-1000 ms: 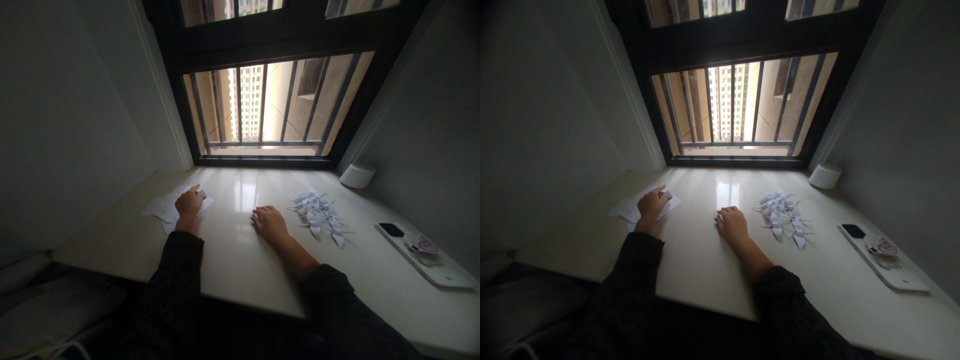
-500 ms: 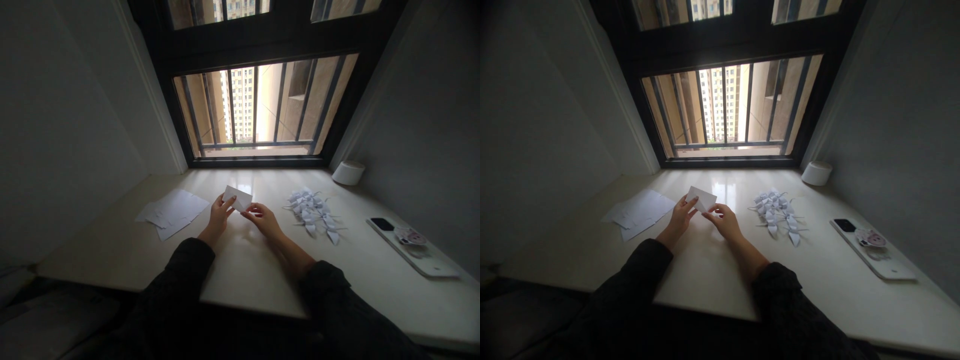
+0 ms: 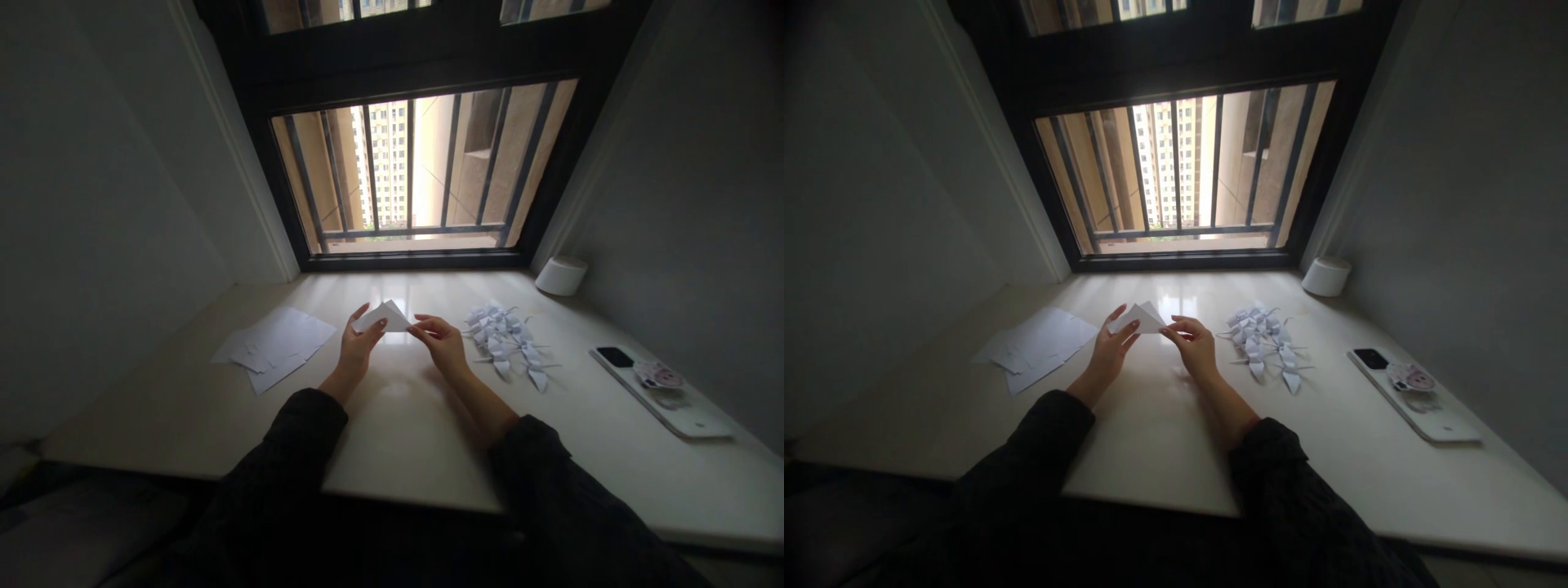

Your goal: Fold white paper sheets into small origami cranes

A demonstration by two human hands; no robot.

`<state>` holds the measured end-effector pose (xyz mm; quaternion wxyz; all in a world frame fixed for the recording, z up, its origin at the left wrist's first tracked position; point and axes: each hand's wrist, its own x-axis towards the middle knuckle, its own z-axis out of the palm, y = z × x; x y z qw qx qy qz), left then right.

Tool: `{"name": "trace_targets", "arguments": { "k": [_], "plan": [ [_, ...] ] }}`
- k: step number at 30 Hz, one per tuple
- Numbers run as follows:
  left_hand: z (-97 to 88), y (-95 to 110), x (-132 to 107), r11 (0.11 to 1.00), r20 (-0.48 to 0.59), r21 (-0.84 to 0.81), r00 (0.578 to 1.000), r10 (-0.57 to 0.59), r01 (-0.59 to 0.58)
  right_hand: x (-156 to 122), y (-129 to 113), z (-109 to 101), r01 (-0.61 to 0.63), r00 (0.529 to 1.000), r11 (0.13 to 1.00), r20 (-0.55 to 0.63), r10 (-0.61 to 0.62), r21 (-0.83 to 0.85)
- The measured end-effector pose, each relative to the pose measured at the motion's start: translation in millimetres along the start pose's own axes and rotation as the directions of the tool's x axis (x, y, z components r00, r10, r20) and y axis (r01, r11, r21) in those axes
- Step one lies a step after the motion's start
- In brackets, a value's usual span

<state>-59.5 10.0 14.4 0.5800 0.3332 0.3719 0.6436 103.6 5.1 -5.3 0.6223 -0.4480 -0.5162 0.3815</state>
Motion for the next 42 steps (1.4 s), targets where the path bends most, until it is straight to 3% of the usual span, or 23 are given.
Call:
{"name": "trace_targets", "arguments": {
  "k": [4, 8, 10, 16, 22, 34, 38, 42],
  "plan": [
    [1.0, 1, -2, 0.999, -0.023, 0.034, 0.999, 0.031, -0.03, 0, 1, 2, -0.12, 0.993, 0.987, 0.025, 0.118, 0.105],
    [0.8, 1, -3, 0.997, -0.053, 0.072, 0.998, 0.041, -0.037, -4, -2, 6, -0.296, 0.955, 0.913, 0.066, 0.289, 0.283],
    [0.3, 0, -3, 0.995, -0.061, 0.089, 0.997, 0.04, -0.035, -5, -3, 7, -0.323, 0.945, 0.888, 0.065, 0.32, 0.328],
    [-4.9, 2, -1, 0.987, -0.042, 0.156, 0.999, 0.032, -0.025, -2, -3, 4, -0.25, 0.967, 0.916, 0.034, 0.252, 0.313],
    [-9.3, 8, 3, 0.956, 0.068, 0.294, 0.998, -0.006, -0.014, 0, -9, 2, -0.145, 0.989, 0.95, 0.047, 0.138, 0.276],
    [-5.7, 3, -1, 0.923, 0.112, 0.359, 0.988, 0.106, -0.14, -1, -3, -1, -0.09, 0.993, 0.984, 0.093, 0.076, 0.155],
    [-6.5, -2, -3, 0.922, 0.165, 0.365, 0.983, 0.075, -0.131, -2, 0, 1, 0.026, 0.99, 0.999, 0.138, -0.032, 0.045],
    [-5.0, -6, -4, 0.918, 0.188, 0.375, 0.98, 0.058, -0.126, -5, 2, 4, 0.08, 0.992, 0.996, 0.104, -0.075, -0.047]
  ]
}}
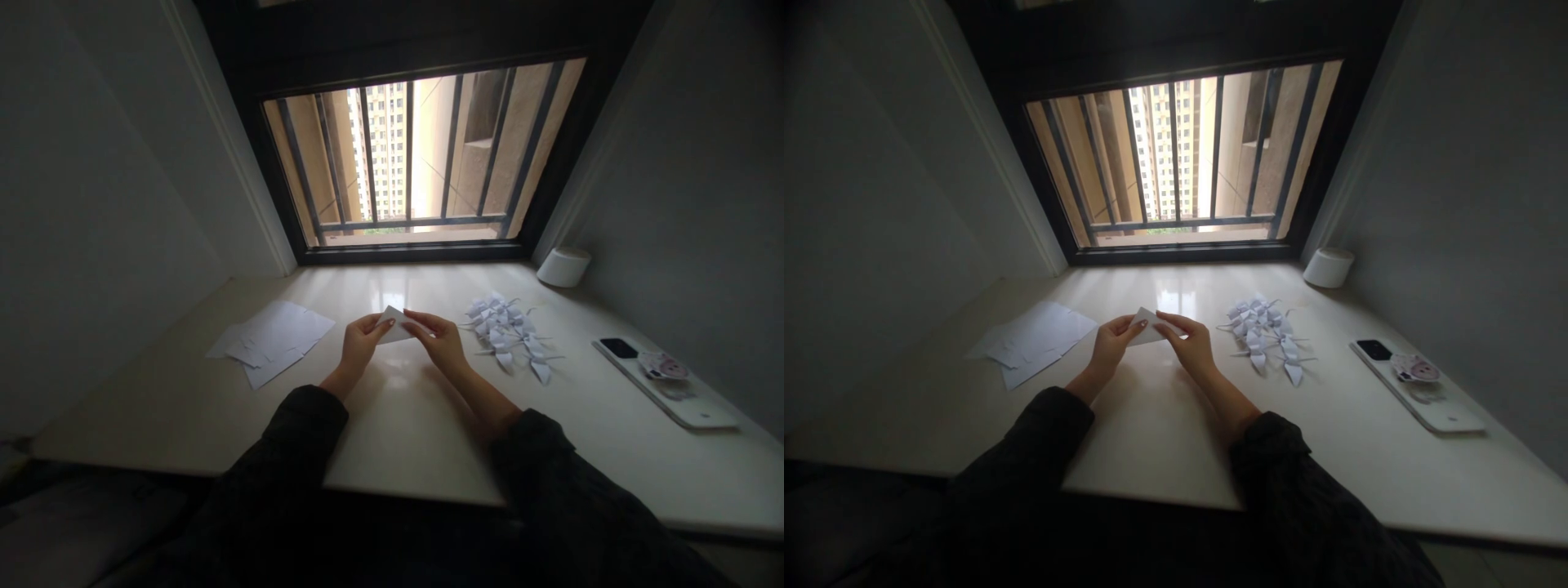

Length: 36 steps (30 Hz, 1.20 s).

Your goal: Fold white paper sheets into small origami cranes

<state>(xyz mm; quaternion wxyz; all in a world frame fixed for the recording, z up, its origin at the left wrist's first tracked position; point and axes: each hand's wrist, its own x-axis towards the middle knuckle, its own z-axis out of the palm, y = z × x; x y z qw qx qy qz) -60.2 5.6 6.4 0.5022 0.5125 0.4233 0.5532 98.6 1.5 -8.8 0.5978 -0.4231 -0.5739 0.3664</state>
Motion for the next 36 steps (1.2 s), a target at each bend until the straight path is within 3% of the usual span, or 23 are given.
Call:
{"name": "trace_targets", "arguments": {
  "k": [15, 22, 30, 36],
  "plan": [
    [2.5, -1.1, -1.7, 1.0, -0.019, -0.01, 1.0, -0.011, 0.011, -0.1, 6.8, 1.3, -0.026, 0.999, 0.999, -0.045, 0.027, 0.03],
    [-1.3, -0.9, 1.4, 0.989, -0.032, 0.145, 0.999, 0.01, -0.005, 1.0, 8.7, -2.6, -0.074, 0.997, 0.997, -0.029, 0.075, 0.004],
    [-2.7, -1.7, 2.9, 0.986, -0.03, 0.151, 0.998, -0.063, 0.067, 0.5, 6.9, -3.0, -0.134, 0.991, 0.99, -0.002, 0.135, 0.053],
    [-6.3, -6.2, 6.4, 0.973, 0.019, 0.229, 1.0, -0.007, 0.003, 1.1, 6.4, -3.4, -0.155, 0.988, 0.988, 0.013, 0.155, 0.022]
  ]
}}
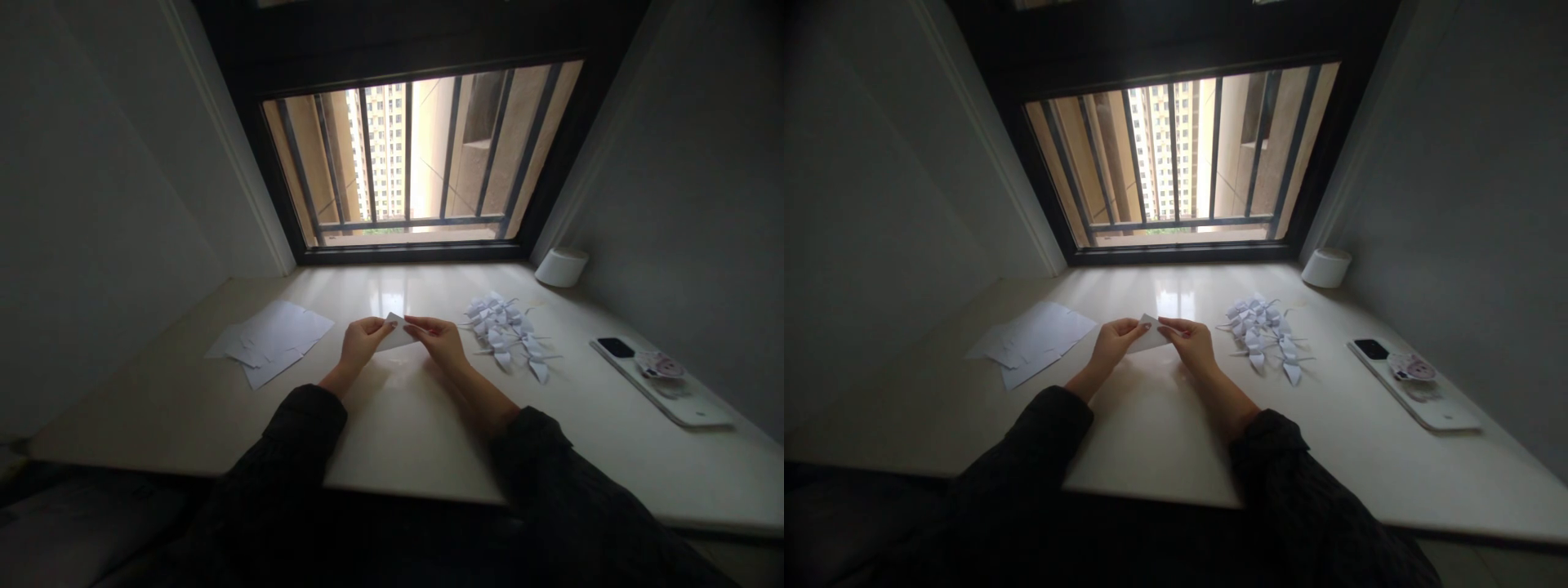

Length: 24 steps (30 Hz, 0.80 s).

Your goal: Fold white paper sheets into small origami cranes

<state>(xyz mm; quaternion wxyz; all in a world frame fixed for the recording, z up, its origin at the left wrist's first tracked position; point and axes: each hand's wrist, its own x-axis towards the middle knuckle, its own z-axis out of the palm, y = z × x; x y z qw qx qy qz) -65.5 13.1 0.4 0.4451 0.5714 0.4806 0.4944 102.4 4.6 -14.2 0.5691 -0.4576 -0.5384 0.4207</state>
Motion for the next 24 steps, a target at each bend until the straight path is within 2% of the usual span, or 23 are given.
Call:
{"name": "trace_targets", "arguments": {
  "k": [3, 6, 8, 10, 13, 17, 24],
  "plan": [
    [-0.1, -1, 0, 1.0, -0.016, 0.005, 0.999, 0.03, -0.03, 0, -3, -1, 0.005, 0.999, 0.998, -0.053, -0.008, -0.059],
    [6.0, 0, -1, 0.995, -0.126, -0.063, 0.989, 0.075, -0.083, 0, -5, 0, -0.017, 0.984, 0.999, -0.18, 0.011, -0.032],
    [14.4, 1, -1, 0.985, -0.198, -0.13, 0.976, 0.088, -0.115, 0, -5, 3, -0.093, 0.981, 0.994, -0.164, 0.1, 0.049],
    [24.8, 0, -2, 0.976, -0.243, -0.174, 0.966, 0.085, -0.13, -1, -4, 7, -0.203, 0.975, 0.972, -0.07, 0.213, 0.119],
    [39.0, 0, -3, 0.967, -0.243, -0.207, 0.965, 0.094, -0.146, -1, 0, 12, -0.288, 0.948, 0.938, -0.084, 0.308, 0.193],
    [46.8, 3, -5, 0.962, -0.244, -0.25, 0.969, 0.046, -0.109, 0, 2, 13, -0.267, 0.951, 0.936, -0.094, 0.295, 0.228],
    [46.2, 13, -5, 0.952, -0.241, -0.304, 0.97, -0.028, -0.048, -2, -3, 13, -0.224, 0.96, 0.953, -0.12, 0.251, 0.202]
  ]
}}
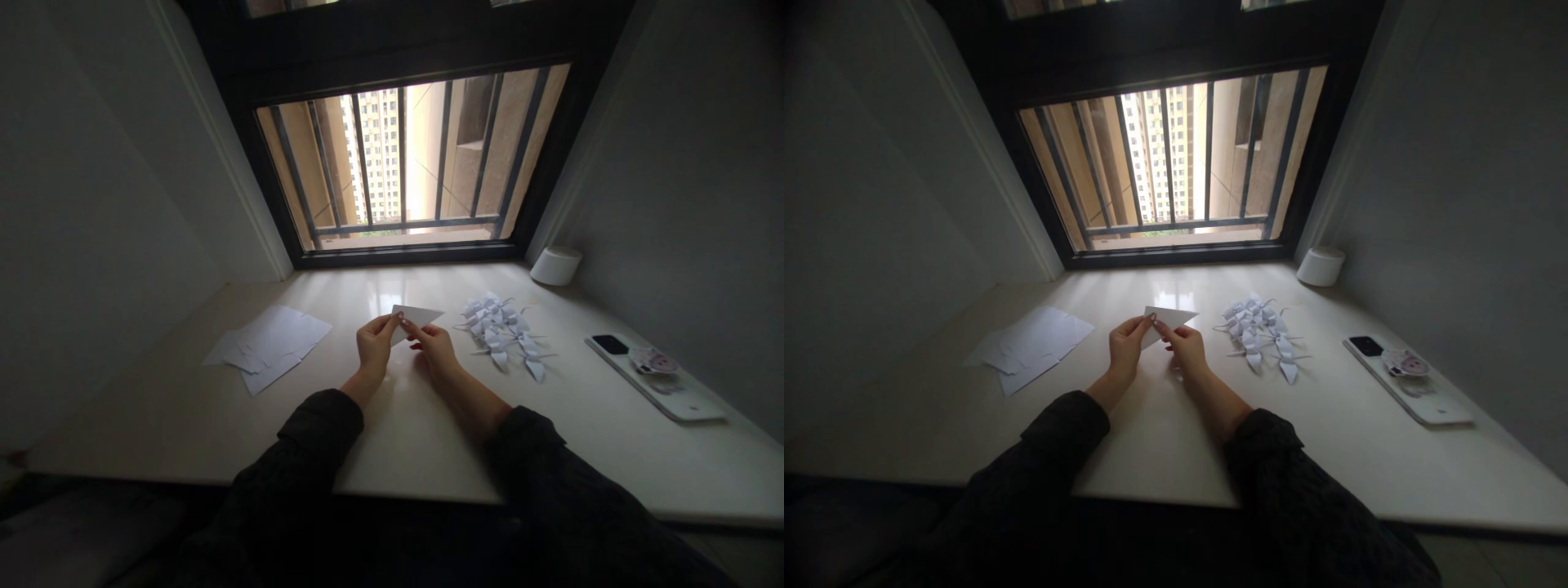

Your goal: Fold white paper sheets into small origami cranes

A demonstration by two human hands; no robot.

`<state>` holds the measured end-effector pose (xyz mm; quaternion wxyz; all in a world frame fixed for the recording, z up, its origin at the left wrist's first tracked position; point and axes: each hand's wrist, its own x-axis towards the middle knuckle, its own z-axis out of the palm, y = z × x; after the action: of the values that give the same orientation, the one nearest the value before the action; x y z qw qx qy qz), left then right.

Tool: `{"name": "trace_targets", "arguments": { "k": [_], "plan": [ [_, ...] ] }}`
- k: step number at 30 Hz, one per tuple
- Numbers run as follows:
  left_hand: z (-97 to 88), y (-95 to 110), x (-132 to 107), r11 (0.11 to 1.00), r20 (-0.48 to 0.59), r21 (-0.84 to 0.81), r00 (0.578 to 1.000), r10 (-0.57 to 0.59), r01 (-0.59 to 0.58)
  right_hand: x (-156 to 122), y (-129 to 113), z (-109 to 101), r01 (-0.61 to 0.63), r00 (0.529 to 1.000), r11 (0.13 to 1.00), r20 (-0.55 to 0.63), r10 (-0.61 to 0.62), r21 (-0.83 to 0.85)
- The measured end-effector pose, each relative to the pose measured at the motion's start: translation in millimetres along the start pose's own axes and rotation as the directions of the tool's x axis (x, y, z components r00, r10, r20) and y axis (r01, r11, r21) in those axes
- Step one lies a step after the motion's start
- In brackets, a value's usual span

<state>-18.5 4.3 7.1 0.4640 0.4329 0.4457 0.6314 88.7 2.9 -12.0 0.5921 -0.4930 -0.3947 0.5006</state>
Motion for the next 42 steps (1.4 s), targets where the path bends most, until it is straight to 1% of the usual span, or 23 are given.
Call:
{"name": "trace_targets", "arguments": {
  "k": [4, 9, 16, 18, 23, 27, 30, 33, 35, 38, 42],
  "plan": [
    [-0.4, 2, 2, 0.998, 0.007, -0.046, 0.999, -0.043, 0.043, -1, -1, -1, 0.011, 1.0, 0.999, -0.013, -0.012, -0.031],
    [-3.8, 1, 5, 0.993, -0.021, -0.069, 0.995, -0.097, 0.095, 0, -1, -2, 0.016, 1.0, 0.999, 0.026, -0.014, -0.052],
    [-5.9, 4, 6, 0.994, -0.066, -0.063, 0.993, -0.098, 0.094, -1, -3, -4, 0.022, 0.998, 0.998, 0.06, -0.018, -0.063],
    [-6.1, 5, 6, 0.992, -0.059, -0.078, 0.993, -0.099, 0.095, -1, -4, -5, 0.022, 0.997, 0.997, 0.071, -0.017, -0.074],
    [-6.4, 5, 6, 0.995, -0.033, -0.076, 0.997, -0.075, 0.072, 0, -4, -8, 0.064, 0.996, 0.985, 0.072, -0.053, -0.16],
    [-7.7, 5, 7, 0.994, -0.043, -0.078, 0.996, -0.077, 0.073, 2, -5, -10, 0.13, 0.99, 0.966, 0.081, -0.115, -0.222],
    [-10.0, 7, 9, 0.998, -0.04, -0.05, 0.998, -0.044, 0.042, 4, -7, -13, 0.192, 0.977, 0.947, 0.146, -0.158, -0.259],
    [-12.3, 9, 11, 1.0, -0.006, 0.003, 1.0, 0.012, -0.012, 4, -9, -15, 0.215, 0.965, 0.94, 0.204, -0.163, -0.265],
    [-13.1, 9, 12, 1.0, 0.013, 0.016, 1.0, 0.019, -0.019, 4, -9, -16, 0.22, 0.967, 0.936, 0.186, -0.173, -0.275],
    [-13.1, 10, 11, 1.0, 0.033, 0.02, 0.999, 0.004, -0.004, 3, -8, -15, 0.209, 0.975, 0.936, 0.129, -0.179, -0.283],
    [-13.1, 12, 10, 1.0, 0.089, -0.001, 0.996, -0.028, 0.028, 1, -5, -12, 0.185, 0.981, 0.957, 0.101, -0.166, -0.224]
  ]
}}
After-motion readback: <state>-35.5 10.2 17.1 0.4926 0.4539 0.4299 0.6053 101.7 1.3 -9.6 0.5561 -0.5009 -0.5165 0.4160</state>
